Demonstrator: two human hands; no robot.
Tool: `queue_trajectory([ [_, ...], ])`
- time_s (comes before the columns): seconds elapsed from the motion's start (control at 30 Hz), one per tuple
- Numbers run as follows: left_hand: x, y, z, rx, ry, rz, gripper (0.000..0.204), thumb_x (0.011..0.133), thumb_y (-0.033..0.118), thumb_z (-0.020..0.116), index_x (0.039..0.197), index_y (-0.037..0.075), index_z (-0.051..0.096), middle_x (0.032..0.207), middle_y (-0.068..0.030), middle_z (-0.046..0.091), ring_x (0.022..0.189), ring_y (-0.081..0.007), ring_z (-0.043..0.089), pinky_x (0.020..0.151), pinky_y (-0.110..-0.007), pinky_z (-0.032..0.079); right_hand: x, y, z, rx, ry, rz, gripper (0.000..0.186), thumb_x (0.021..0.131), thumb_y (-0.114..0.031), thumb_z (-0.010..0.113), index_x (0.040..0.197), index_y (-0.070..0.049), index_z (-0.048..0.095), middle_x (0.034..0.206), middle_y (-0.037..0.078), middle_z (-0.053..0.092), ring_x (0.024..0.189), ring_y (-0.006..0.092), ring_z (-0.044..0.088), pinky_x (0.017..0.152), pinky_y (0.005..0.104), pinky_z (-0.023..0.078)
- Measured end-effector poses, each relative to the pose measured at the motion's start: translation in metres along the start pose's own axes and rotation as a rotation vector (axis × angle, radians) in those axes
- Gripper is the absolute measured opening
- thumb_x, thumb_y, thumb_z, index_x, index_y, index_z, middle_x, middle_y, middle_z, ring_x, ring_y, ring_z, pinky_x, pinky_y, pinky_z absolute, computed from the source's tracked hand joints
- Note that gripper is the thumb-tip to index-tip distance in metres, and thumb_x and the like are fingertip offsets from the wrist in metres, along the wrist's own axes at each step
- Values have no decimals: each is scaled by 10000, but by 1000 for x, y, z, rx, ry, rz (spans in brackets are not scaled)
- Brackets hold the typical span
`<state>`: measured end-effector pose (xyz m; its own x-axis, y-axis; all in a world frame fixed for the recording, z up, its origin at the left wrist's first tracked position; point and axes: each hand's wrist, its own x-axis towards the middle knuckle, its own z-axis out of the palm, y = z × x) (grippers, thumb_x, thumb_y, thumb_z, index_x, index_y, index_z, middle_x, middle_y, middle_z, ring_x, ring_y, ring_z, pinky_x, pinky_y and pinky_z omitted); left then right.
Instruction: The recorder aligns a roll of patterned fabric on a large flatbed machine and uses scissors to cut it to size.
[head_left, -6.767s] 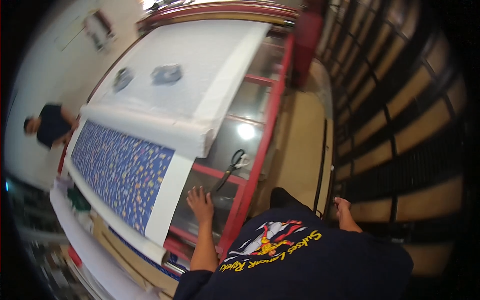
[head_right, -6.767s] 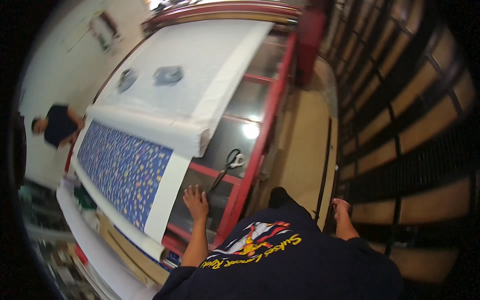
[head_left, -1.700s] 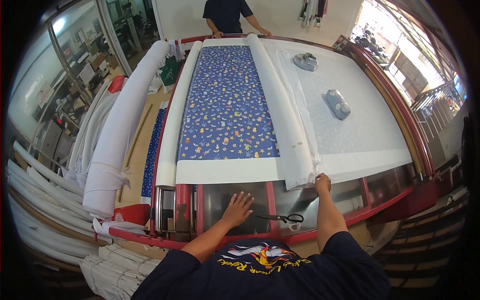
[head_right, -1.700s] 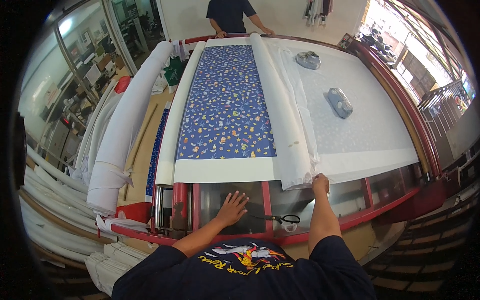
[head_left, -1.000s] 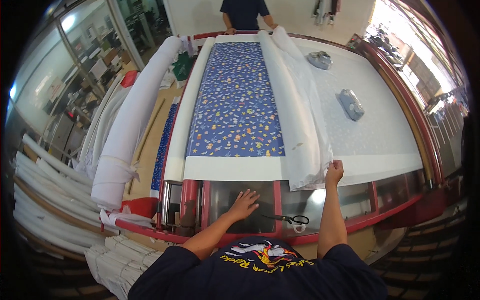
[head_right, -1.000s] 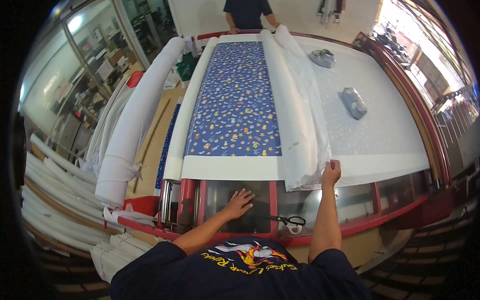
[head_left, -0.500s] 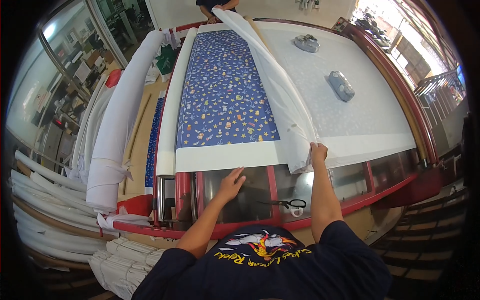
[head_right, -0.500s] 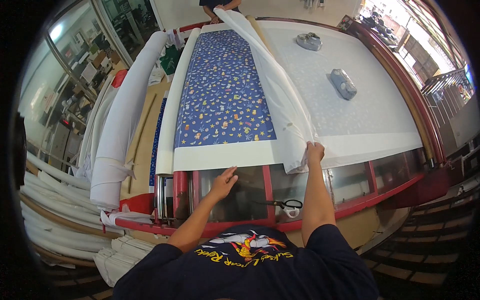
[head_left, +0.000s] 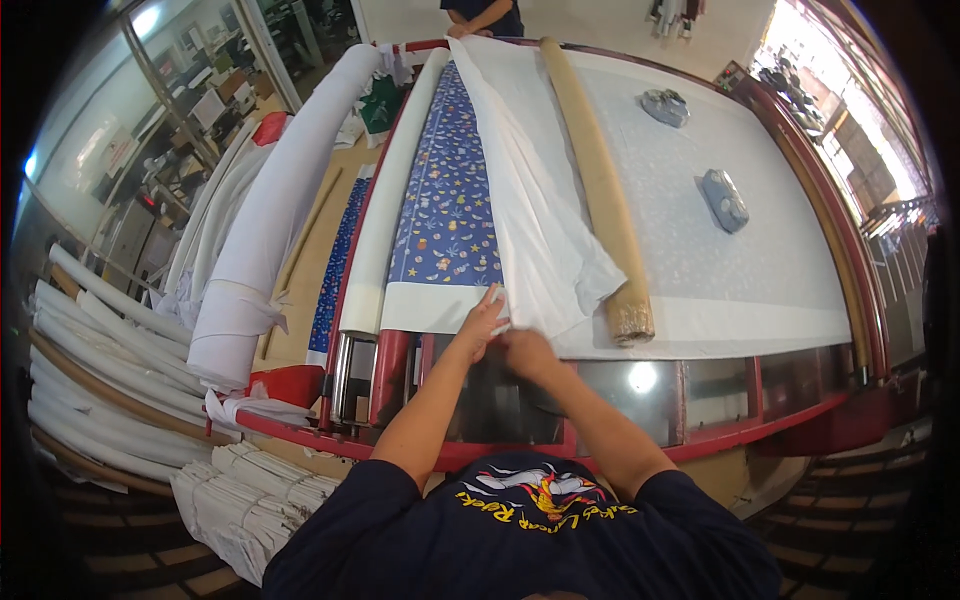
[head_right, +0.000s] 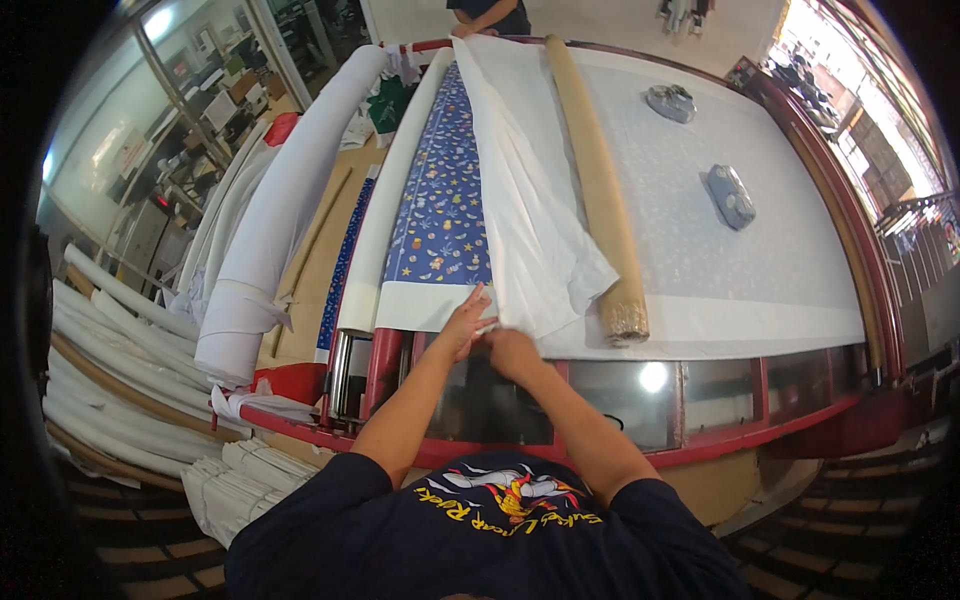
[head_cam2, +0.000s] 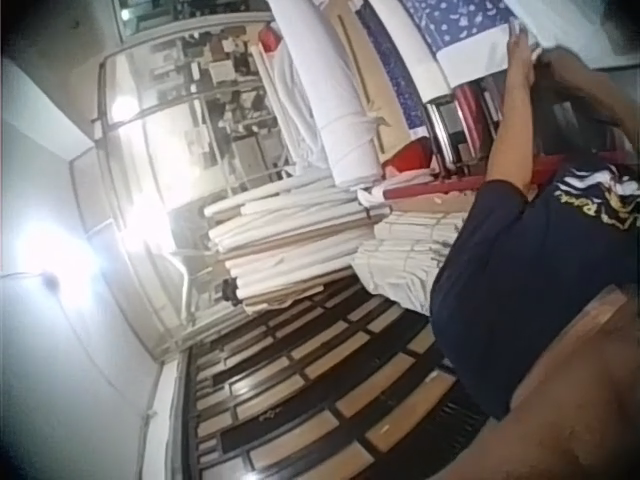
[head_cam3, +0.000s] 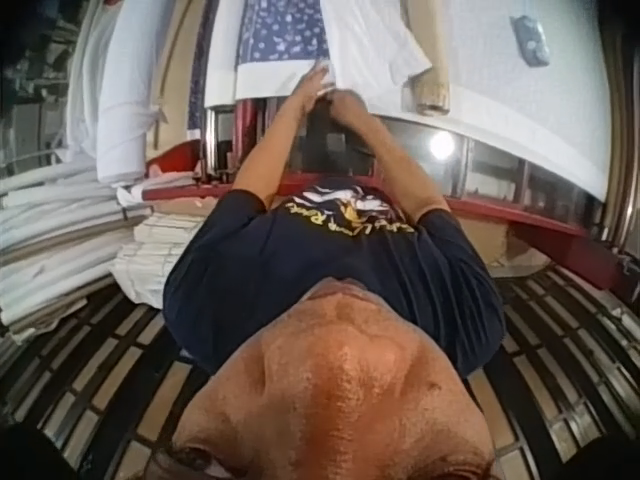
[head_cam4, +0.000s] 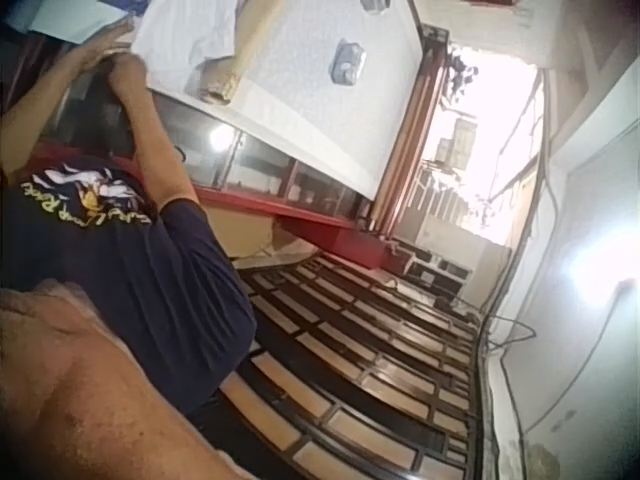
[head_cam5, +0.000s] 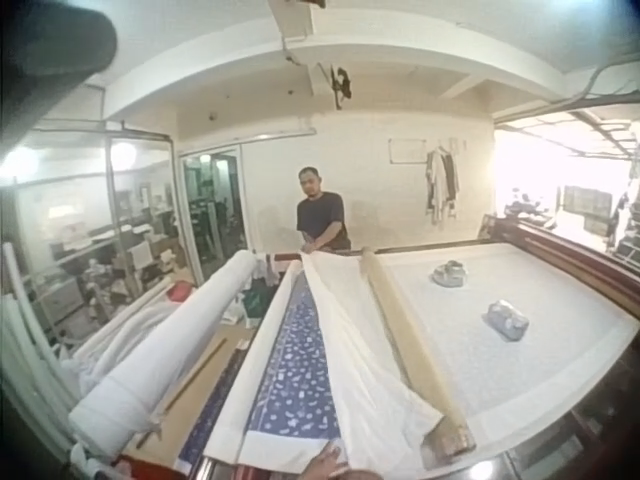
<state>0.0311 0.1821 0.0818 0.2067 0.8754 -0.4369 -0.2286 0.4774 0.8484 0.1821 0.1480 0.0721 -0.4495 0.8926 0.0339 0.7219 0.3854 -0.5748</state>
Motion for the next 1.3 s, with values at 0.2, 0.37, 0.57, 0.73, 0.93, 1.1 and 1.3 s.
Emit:
queue_trajectory([
  [0.2, 8, -53, -54, 302, 239, 80, 669, 944, 297, 654, 1538, 177, 372, 1436, -180, 518, 801, -177, 661, 705, -322, 539, -2, -1, -10, 30, 452, 69, 503, 789, -118, 733, 1273, -108, 598, 1216, 205, 597, 1173, 402, 545, 1007, 474, 450],
  [0.37, -26, -64, -57, 594, 298, 213, 653, 928, 292, 655, 1513, 141, 407, 1150, -198, 675, 804, -201, 666, 779, -350, 525, 44, 87, -30, 110, 385, 582, 1123, 744, -335, 854, 1567, -139, 115, 1484, 302, 344, 1327, 439, 440, 1079, 482, 414],
  [0.57, -47, -46, -74, 611, 231, 236, 634, 931, 307, 640, 1507, 156, 419, 950, -153, 736, 929, -249, 702, 842, -365, 516, 98, 115, 1, 475, 486, 834, 1081, 780, -301, 837, 1551, -70, 116, 1466, 253, 427, 1278, 392, 520, 1009, 439, 476],
  [0.73, -51, -22, -110, 599, 248, 305, 626, 949, 319, 636, 1502, 124, 417, 1119, -149, 716, 987, -220, 684, 882, -335, 505, 112, 90, 14, -23, 500, 765, 361, 811, -251, 737, 1086, -24, 681, 1078, 187, 704, 1050, 348, 661, 899, 449, 532],
  [0.93, -1, 6, -149, 286, 343, 230, 658, 969, 374, 640, 1518, 106, 396, 1236, -73, 636, 877, -133, 588, 833, -285, 488, 111, -37, 60, -166, 444, -61, 232, 786, -131, 684, 1012, -94, 715, 840, 106, 665, 839, 310, 629, 761, 443, 522],
  [1.1, 47, 4, -190, 443, 477, 550, 730, 903, 412, 688, 1443, -15, 444, 1140, -218, 700, 1055, -308, 684, 927, -390, 505, 116, -105, 108, -173, 72, -238, 269, 796, -76, 620, 1044, -103, 723, 830, 107, 641, 859, 309, 616, 760, 427, 514],
  [1.3, 39, -5, -257, 821, 716, 419, 279, 832, 257, 685, 940, 6, 739, 774, -231, 688, 739, -389, 687, 722, -459, 525, 76, -122, 113, -62, -156, -223, 567, 857, -160, 660, 1402, -145, 504, 1086, 128, 647, 992, 330, 609, 874, 431, 521],
])
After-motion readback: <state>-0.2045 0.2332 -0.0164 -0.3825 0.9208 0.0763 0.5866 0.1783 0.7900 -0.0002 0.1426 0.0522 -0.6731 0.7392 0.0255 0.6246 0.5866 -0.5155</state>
